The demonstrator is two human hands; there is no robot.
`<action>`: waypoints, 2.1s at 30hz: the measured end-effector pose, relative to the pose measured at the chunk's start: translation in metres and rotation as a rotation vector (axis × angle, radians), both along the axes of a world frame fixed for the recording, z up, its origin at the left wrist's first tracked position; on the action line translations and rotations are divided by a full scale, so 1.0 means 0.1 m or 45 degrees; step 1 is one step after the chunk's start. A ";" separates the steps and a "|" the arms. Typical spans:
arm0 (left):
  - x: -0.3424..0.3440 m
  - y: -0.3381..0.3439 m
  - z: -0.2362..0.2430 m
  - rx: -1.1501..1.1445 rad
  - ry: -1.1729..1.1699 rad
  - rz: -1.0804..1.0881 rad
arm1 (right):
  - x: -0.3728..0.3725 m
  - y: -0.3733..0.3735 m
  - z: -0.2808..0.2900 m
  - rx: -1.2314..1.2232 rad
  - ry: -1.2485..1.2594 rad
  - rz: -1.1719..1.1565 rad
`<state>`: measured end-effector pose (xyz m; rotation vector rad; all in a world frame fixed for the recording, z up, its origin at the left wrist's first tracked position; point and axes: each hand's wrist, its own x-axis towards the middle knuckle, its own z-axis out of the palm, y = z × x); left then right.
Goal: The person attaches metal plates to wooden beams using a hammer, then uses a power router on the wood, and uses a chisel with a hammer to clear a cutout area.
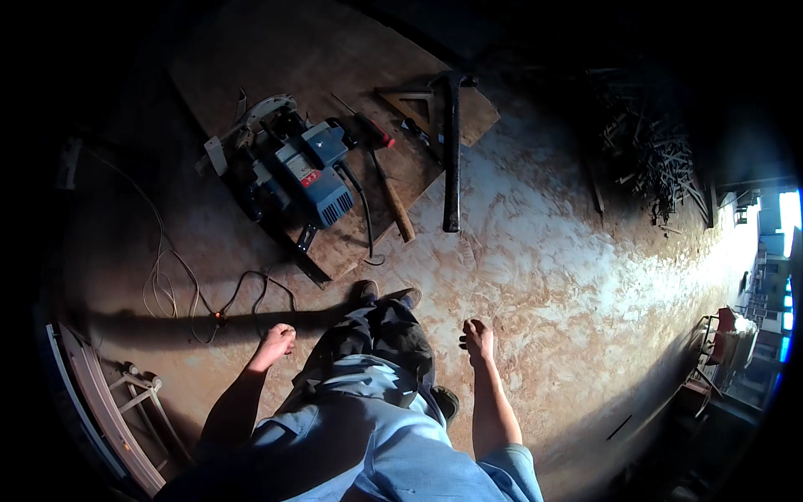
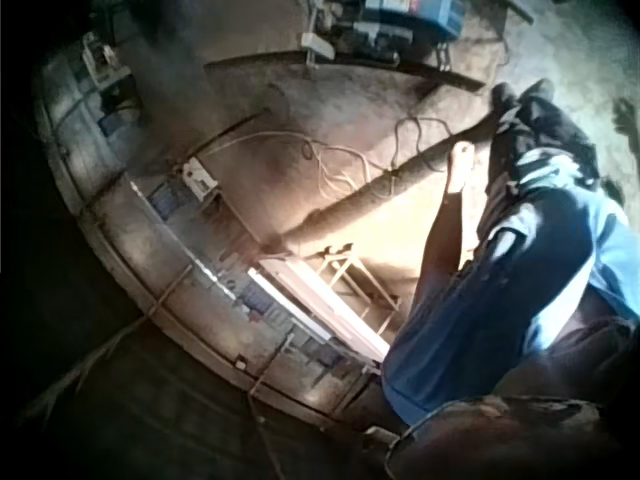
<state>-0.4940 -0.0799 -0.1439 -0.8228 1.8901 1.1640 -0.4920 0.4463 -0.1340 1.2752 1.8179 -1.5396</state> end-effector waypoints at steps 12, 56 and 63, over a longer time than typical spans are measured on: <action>-1.24 1.34 0.36 0.427 0.717 -0.345 | 1.02 -0.24 0.26 -0.074 -0.186 -0.403; -0.79 0.66 0.93 -0.402 0.946 0.054 | 1.33 1.22 -0.49 -0.199 -0.170 -0.541; -1.06 0.66 1.44 -0.109 1.281 0.428 | 0.26 1.05 -0.01 -0.252 -0.042 -0.386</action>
